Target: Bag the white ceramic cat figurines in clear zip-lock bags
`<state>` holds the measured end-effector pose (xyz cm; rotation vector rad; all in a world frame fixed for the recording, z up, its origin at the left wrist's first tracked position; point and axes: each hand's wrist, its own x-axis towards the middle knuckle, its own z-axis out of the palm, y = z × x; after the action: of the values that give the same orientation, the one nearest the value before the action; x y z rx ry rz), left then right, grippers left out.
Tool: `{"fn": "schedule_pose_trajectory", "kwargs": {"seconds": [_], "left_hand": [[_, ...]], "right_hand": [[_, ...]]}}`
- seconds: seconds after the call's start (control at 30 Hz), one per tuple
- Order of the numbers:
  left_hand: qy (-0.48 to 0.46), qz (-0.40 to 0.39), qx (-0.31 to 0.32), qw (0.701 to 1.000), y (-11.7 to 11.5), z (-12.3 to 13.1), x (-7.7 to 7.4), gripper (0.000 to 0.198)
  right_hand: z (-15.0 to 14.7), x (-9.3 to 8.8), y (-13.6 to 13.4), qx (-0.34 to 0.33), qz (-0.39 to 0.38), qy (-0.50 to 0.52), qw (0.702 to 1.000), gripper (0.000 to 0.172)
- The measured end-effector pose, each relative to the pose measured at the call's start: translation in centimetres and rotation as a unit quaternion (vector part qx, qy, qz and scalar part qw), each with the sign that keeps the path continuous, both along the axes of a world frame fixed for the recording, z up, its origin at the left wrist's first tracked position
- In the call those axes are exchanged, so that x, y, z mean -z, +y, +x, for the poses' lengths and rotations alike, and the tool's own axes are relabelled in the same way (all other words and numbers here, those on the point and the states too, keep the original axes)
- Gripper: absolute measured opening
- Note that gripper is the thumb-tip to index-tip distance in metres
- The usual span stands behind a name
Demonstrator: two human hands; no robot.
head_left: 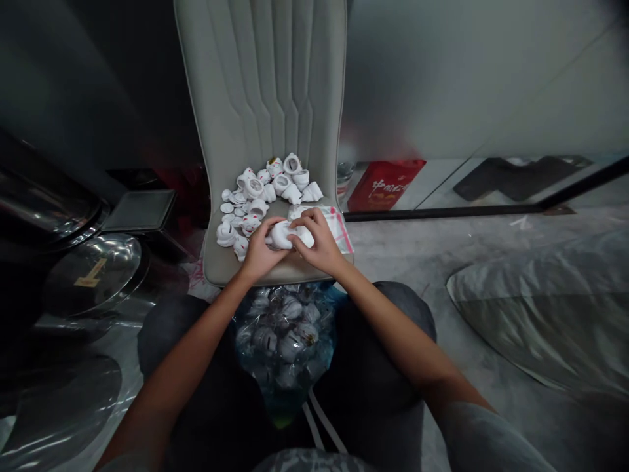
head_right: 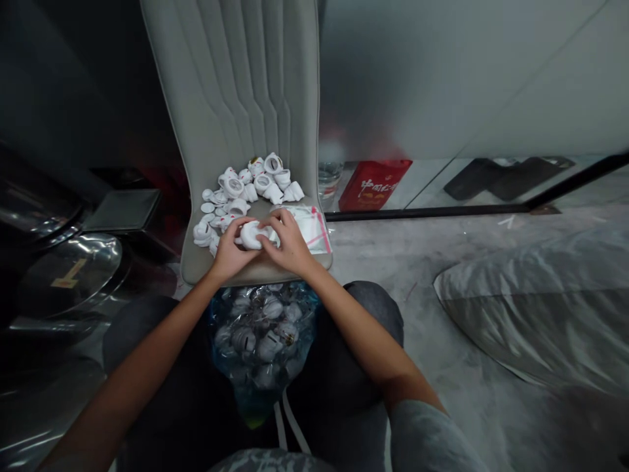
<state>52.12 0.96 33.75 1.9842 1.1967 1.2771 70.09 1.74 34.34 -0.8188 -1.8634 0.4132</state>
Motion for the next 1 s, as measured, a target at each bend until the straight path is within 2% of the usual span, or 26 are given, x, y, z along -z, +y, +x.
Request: {"fn": "schedule_pose_trajectory", "kwargs": {"seconds": [0.13, 0.3, 0.5, 0.63, 0.8, 0.87, 1.0], "left_hand": [[-0.006, 0.050, -0.043, 0.998, -0.2, 0.6, 0.0, 0.054], [0.046, 0.133, -0.099, 0.985, -0.1, 0.7, 0.8, 0.048], [0.090, 0.165, -0.103, 0.977, -0.2, 0.2, 1.5, 0.041], [0.136, 0.156, -0.089, 0.974, -0.2, -0.3, 1.3, 0.041], [0.213, 0.106, -0.051, 0.970, -0.2, -0.9, 0.1, 0.050], [0.212, 0.087, -0.047, 0.972, -0.4, -1.1, -0.3, 0.052], [0.186, 0.044, -0.033, 0.981, -1.1, -1.3, -0.3, 0.061]], "right_hand": [[-0.2, -0.5, -0.2, 0.004, -0.018, 0.027, 0.999, 0.017], [-1.3, 0.4, -0.8, 0.021, -0.047, 0.071, 0.996, 0.017], [-2.6, 1.3, -1.2, 0.058, -0.121, 0.081, 0.988, 0.016], [-1.9, 0.8, -0.6, 0.056, -0.125, -0.009, 0.991, 0.016], [-0.8, -0.1, -0.2, 0.023, -0.094, -0.161, 0.982, 0.019], [-0.5, 0.1, 0.0, 0.002, -0.095, -0.171, 0.981, 0.019], [0.1, 0.9, 0.3, -0.076, -0.092, -0.104, 0.987, 0.012]]}}
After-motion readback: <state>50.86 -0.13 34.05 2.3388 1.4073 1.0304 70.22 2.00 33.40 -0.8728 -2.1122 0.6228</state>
